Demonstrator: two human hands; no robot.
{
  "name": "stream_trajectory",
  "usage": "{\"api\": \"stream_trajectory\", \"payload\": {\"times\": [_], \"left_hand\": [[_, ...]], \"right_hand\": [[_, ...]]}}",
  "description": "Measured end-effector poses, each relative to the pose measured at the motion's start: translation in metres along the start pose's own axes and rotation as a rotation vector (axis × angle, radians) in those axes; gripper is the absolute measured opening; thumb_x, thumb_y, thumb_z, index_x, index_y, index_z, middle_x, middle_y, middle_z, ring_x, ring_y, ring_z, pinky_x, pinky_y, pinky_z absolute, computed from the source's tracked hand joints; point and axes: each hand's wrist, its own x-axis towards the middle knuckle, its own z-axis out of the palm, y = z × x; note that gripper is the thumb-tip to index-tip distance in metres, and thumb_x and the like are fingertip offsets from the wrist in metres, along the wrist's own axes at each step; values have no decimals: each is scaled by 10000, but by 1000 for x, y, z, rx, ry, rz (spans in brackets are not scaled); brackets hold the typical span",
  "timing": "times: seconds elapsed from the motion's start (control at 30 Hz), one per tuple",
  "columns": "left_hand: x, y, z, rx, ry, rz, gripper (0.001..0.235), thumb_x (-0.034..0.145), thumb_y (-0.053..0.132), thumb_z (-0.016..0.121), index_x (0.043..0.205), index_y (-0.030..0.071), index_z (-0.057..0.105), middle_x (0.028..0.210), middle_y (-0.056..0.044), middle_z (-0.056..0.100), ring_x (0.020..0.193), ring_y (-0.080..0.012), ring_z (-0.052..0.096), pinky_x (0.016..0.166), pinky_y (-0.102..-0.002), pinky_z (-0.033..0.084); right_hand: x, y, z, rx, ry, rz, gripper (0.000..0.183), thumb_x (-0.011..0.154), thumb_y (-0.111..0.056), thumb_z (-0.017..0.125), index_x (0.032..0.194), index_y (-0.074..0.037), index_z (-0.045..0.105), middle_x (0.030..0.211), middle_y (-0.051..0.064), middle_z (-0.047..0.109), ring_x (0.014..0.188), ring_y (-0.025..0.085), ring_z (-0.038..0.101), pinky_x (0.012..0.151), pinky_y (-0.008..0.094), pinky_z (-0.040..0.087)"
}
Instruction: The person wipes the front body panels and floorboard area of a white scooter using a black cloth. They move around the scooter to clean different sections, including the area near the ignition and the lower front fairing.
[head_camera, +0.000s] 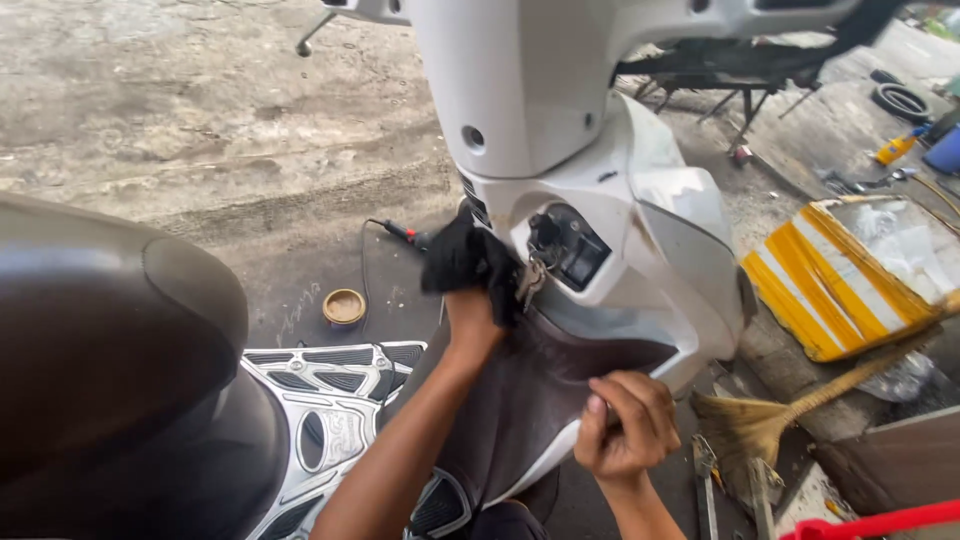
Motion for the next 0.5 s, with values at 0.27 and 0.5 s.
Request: {"api": "stream_trajectory", "payload": {"times": [0.27,0.5], "left_hand": [[-4,4,-5,56,18,16,645,691,247,769,1295,142,568,1271,-74,599,1213,-267,596,1077,-388,446],[52,-9,-16,74,2,56,676,655,265,792,1287,169,574,1266,-54,597,1216,-260,592,1081,-385,441]], "right_hand": [[48,-38,-15,-360,-284,-199,430,859,-330,794,1193,-69,720,1284,138,636,1218,324,554,1086,454,375],[93,-45,24,-555,-846,-102,426,856,-503,715,995,-101,698,718,71,734,689,308,757,625,458,595]]}}
